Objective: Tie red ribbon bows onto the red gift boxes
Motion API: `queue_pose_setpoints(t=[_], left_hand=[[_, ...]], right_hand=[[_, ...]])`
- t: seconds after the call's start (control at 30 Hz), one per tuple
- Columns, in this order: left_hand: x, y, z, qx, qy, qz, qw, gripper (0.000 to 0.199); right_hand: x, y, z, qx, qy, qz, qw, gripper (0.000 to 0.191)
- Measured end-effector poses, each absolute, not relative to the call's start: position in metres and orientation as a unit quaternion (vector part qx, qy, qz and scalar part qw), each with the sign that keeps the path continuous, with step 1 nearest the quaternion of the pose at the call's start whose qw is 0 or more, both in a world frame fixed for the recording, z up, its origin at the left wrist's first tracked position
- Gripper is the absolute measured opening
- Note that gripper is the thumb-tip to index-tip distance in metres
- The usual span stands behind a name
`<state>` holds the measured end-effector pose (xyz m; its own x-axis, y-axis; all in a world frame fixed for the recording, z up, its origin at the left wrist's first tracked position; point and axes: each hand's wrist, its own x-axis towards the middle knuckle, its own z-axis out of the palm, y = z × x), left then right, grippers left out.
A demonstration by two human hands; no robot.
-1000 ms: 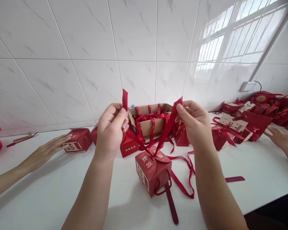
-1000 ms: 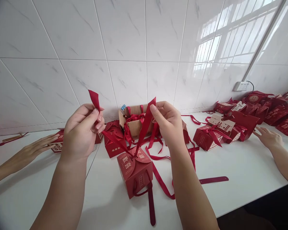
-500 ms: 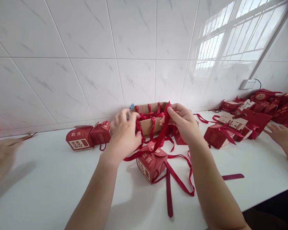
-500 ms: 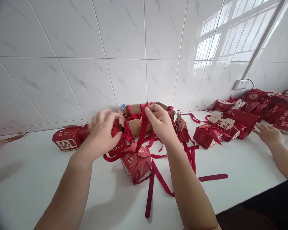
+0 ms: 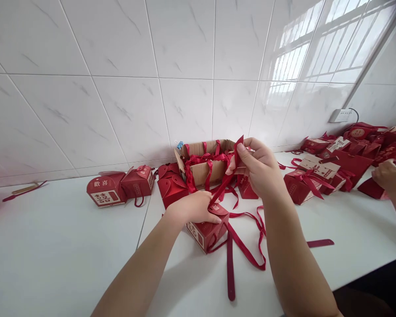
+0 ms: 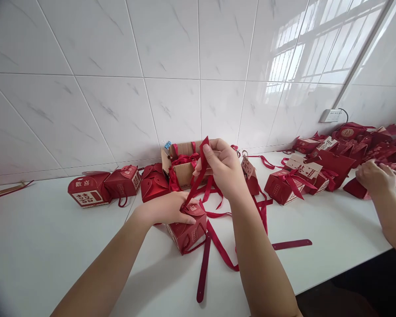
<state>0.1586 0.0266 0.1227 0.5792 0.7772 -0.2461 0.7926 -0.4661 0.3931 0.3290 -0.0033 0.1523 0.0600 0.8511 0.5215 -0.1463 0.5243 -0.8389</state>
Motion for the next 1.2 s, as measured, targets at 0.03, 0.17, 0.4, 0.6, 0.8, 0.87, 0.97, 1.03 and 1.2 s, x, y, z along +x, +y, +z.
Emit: queue_pose_setpoints(t=[0.03,0.17,0.4,0.6,0.8,0.87,0.97,1.03,1.2], left_hand=[[0.158,0.027,0.122,0.853,0.460,-0.017,0.245,0.042],[0.157,0.029,0.123,0.844,0.468,-0.030,0.261,0.047],[0.159,0.028,0.121,0.847,0.467,-0.033,0.252,0.042],[0.155,0.028,0.125,0.862,0.433,-0.021,0.263,0.036],[0.127,0.035,0.143,0.877,0.431,0.002,0.211,0.030],[0.124,0.036,0.145,0.878,0.441,-0.001,0.186,0.024],[0.128,0.034,0.143,0.884,0.430,-0.014,0.186,0.017],[0.134,0.032,0.141,0.882,0.430,-0.014,0.191,0.017],[0.145,0.028,0.134,0.869,0.456,-0.006,0.194,0.014]], right_hand=[[0.331,-0.004,0.153,-0.309,-0.571,0.375,0.662,0.025],[0.334,-0.005,0.154,-0.309,-0.573,0.372,0.662,0.026],[0.334,-0.004,0.153,-0.324,-0.559,0.363,0.671,0.027],[0.323,-0.009,0.154,-0.306,-0.571,0.358,0.673,0.027],[0.328,-0.011,0.156,-0.328,-0.569,0.354,0.666,0.028],[0.330,-0.010,0.156,-0.329,-0.567,0.351,0.668,0.028],[0.330,-0.009,0.156,-0.330,-0.569,0.348,0.668,0.027],[0.330,-0.008,0.156,-0.334,-0.571,0.346,0.666,0.027],[0.328,-0.008,0.156,-0.339,-0.575,0.346,0.659,0.028]])
